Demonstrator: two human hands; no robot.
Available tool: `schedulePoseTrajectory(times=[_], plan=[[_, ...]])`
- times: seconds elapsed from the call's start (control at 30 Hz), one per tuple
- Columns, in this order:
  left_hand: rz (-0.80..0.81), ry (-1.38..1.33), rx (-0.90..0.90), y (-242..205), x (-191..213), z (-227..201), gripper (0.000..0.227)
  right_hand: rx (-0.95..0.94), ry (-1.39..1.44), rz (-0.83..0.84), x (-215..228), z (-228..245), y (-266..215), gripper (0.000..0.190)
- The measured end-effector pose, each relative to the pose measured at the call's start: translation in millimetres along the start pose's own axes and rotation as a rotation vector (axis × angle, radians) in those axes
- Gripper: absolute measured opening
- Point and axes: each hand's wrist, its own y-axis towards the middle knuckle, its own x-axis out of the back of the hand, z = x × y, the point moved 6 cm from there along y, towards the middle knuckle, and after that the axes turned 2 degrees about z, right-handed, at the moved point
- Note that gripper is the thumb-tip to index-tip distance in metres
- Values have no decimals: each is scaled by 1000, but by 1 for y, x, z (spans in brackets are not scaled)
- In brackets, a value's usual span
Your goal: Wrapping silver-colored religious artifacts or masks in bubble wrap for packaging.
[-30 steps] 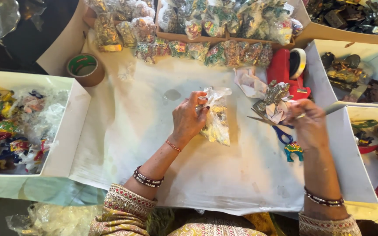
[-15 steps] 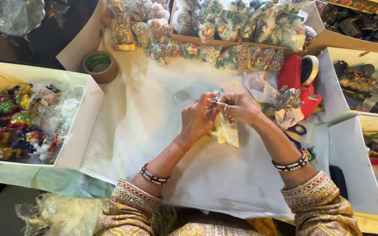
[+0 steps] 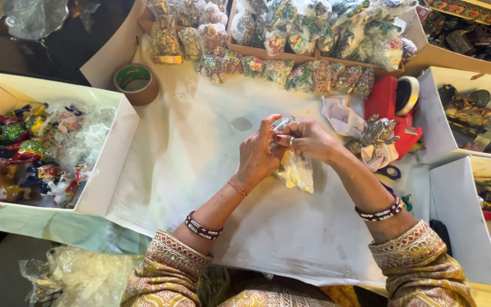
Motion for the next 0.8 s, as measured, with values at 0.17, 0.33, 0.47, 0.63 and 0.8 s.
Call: schedulePoseTrajectory(times=[0.17,0.33,0.47,0.63,0.8], plan=[[37,16,-1,2,1,-4,66,-53,-100,-41,17,-5,-7,28],[49,26,-9,2,1,-5,67,-134,-80,-29,24,-17,-6,26],[51,7,-3,2,3,-6,61,-130,-166,-54,34,-11,-23,30],[80,-2,57,3,2,-6,58,-168,-346,-186,48,10,-56,12],[17,2,-24,2,2,-7,57,242,185,47,31,25,-46,26]])
